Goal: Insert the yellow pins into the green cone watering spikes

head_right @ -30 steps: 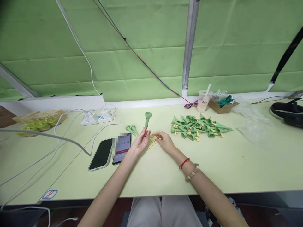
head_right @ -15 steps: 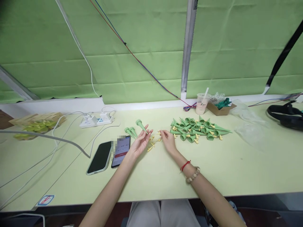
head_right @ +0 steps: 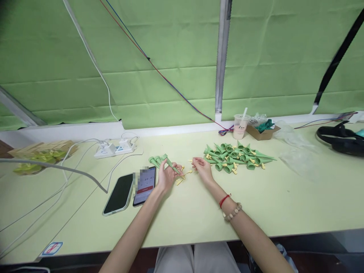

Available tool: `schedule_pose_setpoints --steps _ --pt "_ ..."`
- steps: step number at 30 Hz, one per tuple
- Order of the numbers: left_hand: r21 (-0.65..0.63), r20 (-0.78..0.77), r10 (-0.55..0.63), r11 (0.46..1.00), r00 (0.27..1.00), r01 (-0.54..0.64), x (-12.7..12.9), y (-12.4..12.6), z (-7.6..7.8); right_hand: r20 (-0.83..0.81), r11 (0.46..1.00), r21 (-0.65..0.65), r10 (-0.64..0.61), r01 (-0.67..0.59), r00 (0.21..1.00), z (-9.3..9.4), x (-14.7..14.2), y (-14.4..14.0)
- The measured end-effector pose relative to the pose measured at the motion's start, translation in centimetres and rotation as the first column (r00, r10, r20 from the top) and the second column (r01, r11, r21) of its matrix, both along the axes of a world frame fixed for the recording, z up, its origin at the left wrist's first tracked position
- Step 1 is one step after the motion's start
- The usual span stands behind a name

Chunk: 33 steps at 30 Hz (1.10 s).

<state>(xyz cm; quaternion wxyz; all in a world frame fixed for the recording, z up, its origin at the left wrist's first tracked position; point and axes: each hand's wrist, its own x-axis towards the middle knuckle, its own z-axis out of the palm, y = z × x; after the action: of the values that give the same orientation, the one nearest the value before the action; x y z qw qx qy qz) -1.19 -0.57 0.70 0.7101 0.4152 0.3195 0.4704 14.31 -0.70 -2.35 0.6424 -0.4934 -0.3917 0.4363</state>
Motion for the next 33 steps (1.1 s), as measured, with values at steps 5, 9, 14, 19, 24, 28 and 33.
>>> schedule_pose_setpoints --steps 5,9,14,19,24,28,33 --pt "0.016 -0.033 -0.032 0.999 0.999 0.033 0.1 -0.2 0.3 0.011 0.994 0.086 0.063 -0.064 0.998 0.0 0.0 -0.2" --pt "0.066 -0.080 0.056 0.997 0.995 -0.051 0.4 -0.1 0.2 0.020 0.990 0.089 0.112 -0.113 0.994 0.2 -0.2 -0.4" --pt "0.074 -0.048 0.093 0.993 0.994 -0.089 0.6 0.2 -0.1 0.011 0.989 0.054 0.141 -0.141 0.990 0.2 -0.2 -0.3" --pt "0.060 0.082 0.080 0.995 0.993 -0.085 0.6 0.3 -0.4 0.011 0.990 0.043 0.132 -0.132 0.991 0.0 -0.1 -0.1" --pt "0.000 0.102 0.148 0.989 0.984 -0.149 0.6 0.3 -0.2 0.066 0.995 0.078 0.058 -0.063 0.996 -0.1 0.2 -0.1" --pt "0.012 0.076 0.151 0.988 0.986 -0.152 0.7 0.1 0.1 0.193 0.987 0.145 -0.093 0.065 0.977 -0.1 0.5 -0.1" --pt "0.090 0.017 0.129 0.987 0.991 -0.130 0.8 -0.1 -0.1 0.185 0.957 0.213 -0.237 0.197 0.954 0.3 0.9 0.1"
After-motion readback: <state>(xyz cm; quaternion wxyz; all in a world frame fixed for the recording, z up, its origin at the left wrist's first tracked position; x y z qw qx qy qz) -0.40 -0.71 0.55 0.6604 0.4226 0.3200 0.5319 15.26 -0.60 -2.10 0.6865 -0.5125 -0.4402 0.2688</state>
